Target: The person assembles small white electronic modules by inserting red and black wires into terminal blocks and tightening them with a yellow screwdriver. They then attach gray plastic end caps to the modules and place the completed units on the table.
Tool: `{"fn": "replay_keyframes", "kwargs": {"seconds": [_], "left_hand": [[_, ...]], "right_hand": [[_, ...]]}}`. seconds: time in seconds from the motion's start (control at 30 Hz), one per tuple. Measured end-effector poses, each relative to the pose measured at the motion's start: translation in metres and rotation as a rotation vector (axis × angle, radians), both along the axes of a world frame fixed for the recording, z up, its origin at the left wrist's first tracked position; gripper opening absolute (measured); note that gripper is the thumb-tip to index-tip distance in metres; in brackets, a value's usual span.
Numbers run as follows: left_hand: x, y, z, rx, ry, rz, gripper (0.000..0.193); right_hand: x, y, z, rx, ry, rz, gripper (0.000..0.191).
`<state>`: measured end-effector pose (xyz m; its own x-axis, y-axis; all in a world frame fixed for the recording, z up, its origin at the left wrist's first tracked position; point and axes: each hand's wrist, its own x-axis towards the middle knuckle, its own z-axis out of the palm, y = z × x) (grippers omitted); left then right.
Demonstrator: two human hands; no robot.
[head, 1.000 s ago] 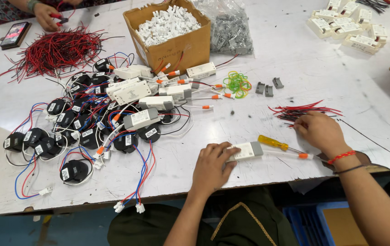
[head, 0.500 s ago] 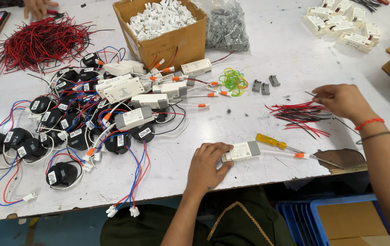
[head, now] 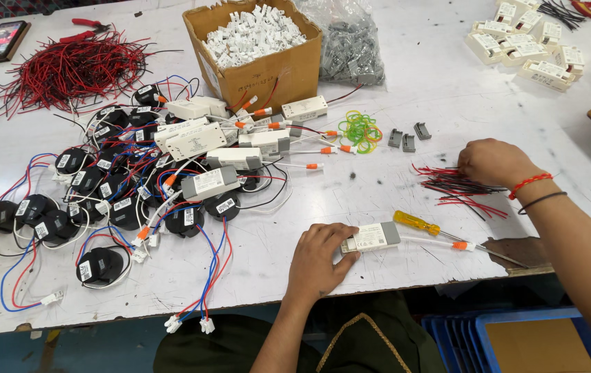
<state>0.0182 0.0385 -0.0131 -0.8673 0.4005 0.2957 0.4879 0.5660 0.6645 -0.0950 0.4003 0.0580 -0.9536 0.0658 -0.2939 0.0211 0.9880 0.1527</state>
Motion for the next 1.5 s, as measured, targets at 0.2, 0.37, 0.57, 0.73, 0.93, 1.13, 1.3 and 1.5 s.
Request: {"fn": "replay_keyframes", "kwargs": {"seconds": [0.2, 0.37, 0.57, 0.73, 0.93, 1.13, 1.3, 1.5], "left_hand": [[0.000, -0.001, -0.004, 0.005, 0.016, 0.000, 0.041], [0.000, -0.002, -0.003, 0.055, 0.057, 0.005, 0.041], [0.001, 0.001, 0.012, 0.361, -0.002, 0.191, 0.034], [0.022, 0.012, 0.032, 0.733, -0.092, 0.154, 0.029], [0.022, 0.000, 0.036, 0.770, -0.080, 0.263, 0.021], [-0.013, -0.048, 0.021, 0.347, -0.057, 0.383, 0.018], [-0.035, -0.075, 0.008, 0.001, 0.137, 0.305, 0.017], [-0.021, -0.051, 0.007, 0.096, 0.190, 0.383, 0.013]], "right_hand": [[0.000, 0.006, -0.020, -0.072, 0.130, 0.164, 0.020], [0.005, 0.013, -0.010, -0.208, 0.352, 0.170, 0.020], [0.063, -0.046, 0.004, -0.916, 0.469, 0.065, 0.016], [0.116, -0.150, -0.053, -1.491, 0.242, -0.047, 0.018], [0.127, -0.212, -0.076, -1.777, 0.175, -0.133, 0.021], [0.135, -0.169, -0.066, -1.010, 0.689, 0.040, 0.027], [0.119, -0.091, -0.067, -0.518, 0.692, 0.140, 0.030], [0.087, -0.073, -0.062, -0.366, 0.308, 0.071, 0.034]]}}
